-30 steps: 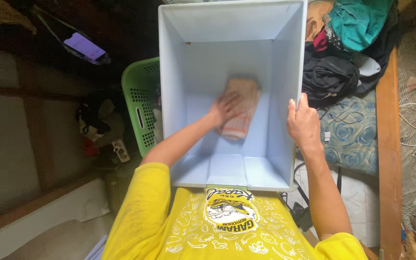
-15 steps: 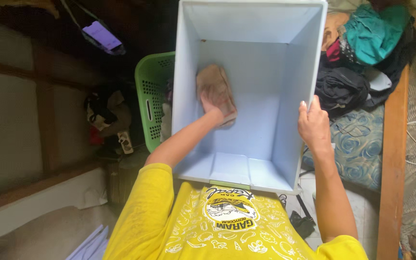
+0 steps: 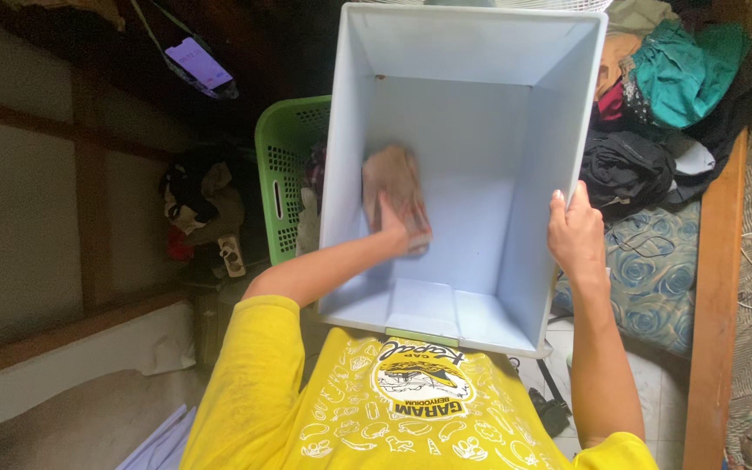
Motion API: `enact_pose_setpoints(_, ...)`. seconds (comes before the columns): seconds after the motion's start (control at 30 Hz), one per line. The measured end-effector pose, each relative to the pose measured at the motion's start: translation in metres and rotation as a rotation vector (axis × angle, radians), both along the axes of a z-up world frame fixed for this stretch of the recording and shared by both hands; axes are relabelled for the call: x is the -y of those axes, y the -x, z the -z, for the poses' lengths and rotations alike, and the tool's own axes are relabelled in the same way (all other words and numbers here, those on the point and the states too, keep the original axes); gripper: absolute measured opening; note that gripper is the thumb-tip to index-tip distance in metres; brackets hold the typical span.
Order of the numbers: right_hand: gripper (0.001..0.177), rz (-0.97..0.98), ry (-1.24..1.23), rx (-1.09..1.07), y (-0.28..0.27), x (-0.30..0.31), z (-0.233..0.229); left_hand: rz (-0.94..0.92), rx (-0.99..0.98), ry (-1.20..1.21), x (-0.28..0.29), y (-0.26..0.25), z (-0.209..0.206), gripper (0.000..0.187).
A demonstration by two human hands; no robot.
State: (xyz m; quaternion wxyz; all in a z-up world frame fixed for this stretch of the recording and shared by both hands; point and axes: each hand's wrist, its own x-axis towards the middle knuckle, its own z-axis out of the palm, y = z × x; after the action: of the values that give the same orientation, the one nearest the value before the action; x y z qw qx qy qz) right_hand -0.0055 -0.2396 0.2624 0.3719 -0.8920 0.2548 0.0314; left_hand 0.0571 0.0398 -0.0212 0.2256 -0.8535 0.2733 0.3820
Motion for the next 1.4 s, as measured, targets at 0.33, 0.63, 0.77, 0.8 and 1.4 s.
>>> enact_pose_setpoints(0.33, 0.026, -0.012, 0.001, 0.036, -0.011, 0.001, 0.003, 0.069, 0.184, 0.248, 0.054, -0.126, -0.059, 0.088)
enact_pose_setpoints(0.63, 0.025, -0.026, -0.009, 0.036, -0.004, 0.007, 0.009, 0.287, 0.455, 0.793, 0.096, -0.055, 0.02, 0.07)
enact_pose_setpoints(0.77, 0.027, -0.058, 0.023, 0.032, -0.003, 0.008, 0.012, 0.5, 0.191, 0.459, 0.085, 0.004, 0.013, 0.076)
enact_pose_setpoints(0.8, 0.027, -0.068, 0.034, 0.031, -0.003, 0.008, 0.013, 0.533, 0.113, 0.367, 0.079, 0.018, 0.008, 0.082)
enact_pose_setpoints(1.4, 0.023, -0.056, -0.145, 0.192, -0.007, 0.023, 0.017, 0.267, 0.011, -0.184, 0.018, -0.112, -0.117, 0.111)
